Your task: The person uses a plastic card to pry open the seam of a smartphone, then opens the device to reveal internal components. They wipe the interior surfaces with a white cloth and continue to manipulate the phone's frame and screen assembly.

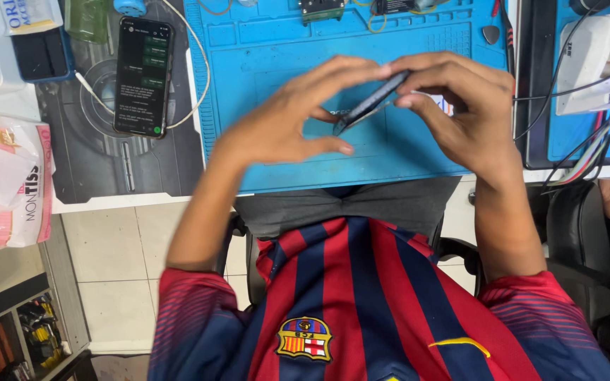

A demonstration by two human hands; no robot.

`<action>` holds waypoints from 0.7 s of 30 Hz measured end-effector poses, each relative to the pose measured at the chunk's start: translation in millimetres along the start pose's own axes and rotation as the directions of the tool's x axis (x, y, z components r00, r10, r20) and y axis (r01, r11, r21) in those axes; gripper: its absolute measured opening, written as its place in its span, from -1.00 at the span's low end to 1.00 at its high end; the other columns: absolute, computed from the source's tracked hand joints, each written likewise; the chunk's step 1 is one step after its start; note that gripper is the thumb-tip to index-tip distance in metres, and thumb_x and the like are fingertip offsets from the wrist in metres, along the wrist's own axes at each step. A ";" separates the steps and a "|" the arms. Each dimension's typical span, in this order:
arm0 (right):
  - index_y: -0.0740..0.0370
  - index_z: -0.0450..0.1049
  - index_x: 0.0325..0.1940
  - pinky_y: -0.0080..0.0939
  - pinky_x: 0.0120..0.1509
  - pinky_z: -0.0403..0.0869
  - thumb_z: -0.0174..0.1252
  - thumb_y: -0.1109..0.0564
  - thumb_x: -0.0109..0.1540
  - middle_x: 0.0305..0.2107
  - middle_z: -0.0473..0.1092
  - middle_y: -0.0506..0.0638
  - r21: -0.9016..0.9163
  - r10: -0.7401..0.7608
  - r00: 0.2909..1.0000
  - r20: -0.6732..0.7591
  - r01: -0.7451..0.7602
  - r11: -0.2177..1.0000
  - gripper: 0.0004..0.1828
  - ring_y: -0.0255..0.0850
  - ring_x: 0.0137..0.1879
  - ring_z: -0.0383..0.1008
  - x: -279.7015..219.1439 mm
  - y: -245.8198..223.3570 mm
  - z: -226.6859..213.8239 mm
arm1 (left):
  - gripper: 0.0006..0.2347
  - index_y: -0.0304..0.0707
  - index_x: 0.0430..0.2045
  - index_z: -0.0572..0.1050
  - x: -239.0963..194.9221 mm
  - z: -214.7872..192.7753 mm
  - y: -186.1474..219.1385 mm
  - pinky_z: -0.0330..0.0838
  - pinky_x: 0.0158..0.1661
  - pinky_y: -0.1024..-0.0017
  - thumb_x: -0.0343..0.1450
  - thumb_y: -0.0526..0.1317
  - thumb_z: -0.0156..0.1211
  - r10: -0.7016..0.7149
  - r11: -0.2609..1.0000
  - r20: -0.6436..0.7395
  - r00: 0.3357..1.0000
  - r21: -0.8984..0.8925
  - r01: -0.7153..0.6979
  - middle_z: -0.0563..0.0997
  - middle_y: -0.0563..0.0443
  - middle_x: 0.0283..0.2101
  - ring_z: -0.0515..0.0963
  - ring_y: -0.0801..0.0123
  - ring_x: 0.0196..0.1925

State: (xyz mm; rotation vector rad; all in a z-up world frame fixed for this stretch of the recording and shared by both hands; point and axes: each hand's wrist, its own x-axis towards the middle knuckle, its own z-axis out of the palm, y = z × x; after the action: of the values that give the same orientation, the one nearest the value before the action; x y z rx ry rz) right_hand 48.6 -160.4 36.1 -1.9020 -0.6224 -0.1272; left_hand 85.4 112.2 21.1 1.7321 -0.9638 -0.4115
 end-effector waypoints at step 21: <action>0.43 0.47 0.08 -0.30 0.16 0.63 0.31 0.43 0.38 0.00 0.38 0.11 0.154 -0.056 0.998 -0.005 0.057 0.986 -0.78 -0.21 0.09 0.53 13.5 26.6 7.4 | 0.16 0.09 0.45 -0.46 21.2 -3.2 -29.9 0.79 0.15 0.21 0.33 -0.39 0.67 0.095 0.984 0.043 0.995 -0.154 -0.087 0.36 -0.16 0.34 0.45 0.06 0.44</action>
State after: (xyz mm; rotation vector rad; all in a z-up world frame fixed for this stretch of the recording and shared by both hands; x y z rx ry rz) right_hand 71.4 -156.5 15.9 -1.7362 -0.6672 -0.1127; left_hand 112.7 101.3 -1.1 1.5405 -1.0167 -0.4587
